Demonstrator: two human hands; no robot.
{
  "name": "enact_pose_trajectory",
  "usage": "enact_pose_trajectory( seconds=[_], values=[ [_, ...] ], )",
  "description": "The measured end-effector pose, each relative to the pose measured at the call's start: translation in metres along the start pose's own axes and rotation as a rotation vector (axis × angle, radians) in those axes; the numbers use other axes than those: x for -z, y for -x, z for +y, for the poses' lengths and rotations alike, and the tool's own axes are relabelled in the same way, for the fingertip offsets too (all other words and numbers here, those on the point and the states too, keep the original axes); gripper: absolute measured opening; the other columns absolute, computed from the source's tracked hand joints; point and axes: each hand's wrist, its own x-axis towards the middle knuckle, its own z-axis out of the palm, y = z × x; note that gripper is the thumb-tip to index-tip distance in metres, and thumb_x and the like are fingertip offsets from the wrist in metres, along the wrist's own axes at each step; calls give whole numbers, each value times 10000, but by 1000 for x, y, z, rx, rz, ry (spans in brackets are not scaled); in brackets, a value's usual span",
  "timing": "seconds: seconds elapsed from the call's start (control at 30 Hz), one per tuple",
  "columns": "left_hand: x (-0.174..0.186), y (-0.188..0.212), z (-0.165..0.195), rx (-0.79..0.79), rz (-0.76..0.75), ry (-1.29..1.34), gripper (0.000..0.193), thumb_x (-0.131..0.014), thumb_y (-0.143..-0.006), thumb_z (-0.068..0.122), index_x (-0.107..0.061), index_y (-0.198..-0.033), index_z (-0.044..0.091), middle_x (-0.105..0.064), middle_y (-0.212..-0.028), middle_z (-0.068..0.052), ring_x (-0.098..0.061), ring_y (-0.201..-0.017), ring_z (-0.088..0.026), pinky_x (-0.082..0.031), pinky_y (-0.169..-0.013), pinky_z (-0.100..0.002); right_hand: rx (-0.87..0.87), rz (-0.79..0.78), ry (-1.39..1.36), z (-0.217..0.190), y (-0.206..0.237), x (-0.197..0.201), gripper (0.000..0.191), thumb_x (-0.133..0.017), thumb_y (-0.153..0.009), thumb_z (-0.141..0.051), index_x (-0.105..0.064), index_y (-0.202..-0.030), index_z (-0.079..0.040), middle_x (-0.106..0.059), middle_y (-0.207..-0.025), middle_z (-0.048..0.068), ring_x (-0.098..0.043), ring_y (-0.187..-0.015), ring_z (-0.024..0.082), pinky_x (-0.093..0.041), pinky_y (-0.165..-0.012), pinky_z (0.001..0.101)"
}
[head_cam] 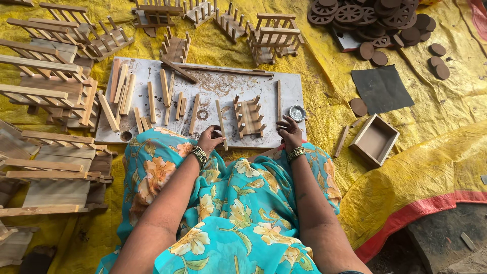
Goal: The person sits on the ground assembling small wooden furniture pieces. They pick wooden sticks and slats from a board, apply glue from a small metal dish, and press the pieces into a slatted wooden frame, adding parts one at a time to build up the assembly.
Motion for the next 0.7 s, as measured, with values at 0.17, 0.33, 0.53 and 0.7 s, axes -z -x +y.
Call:
enact_pose_trajectory(
  seconds=[0.17, 0.33, 0.53, 0.7],
  values=[
    [1, -1, 0, 98, 66, -33, 273, -762, -830, 17, -620, -1061, 53, -689, -894, -51, -688, -783, -145, -585, -624, -316, 15, 24, 19, 1, -5, -3, 658, -544, -808, 160, -527, -1433, -44, -688, -1214, 132, -665, -954, 159, -587, -838, 282],
    [2, -6, -5, 41, 68, 81, 197, -708, -887, 80, -619, -1055, 30, -778, -959, -91, -732, -808, -153, -601, -678, -259, -55, 204, 46, 1, -12, -4, 687, -440, -779, 166, -496, -1426, -56, -681, -1231, 173, -684, -1013, 216, -591, -828, 315],
    [-4, -22, -3, 219, 181, -23, 207, -610, -977, 221, -569, -1070, 41, -751, -955, -100, -680, -753, -200, -551, -615, -313, -275, 252, 115, 3, -21, -8, 771, -421, -773, 153, -397, -1493, -124, -687, -1239, 169, -686, -997, 247, -574, -762, 324],
    [-14, -33, -12, 115, 203, 180, 273, -592, -991, 210, -487, -1158, 21, -714, -1144, -156, -705, -973, -233, -590, -770, -353, -381, 215, 150, 14, -29, -10, 797, -474, -809, 136, -325, -1527, -176, -691, -1246, 171, -664, -980, 245, -553, -707, 323]
  ],
)
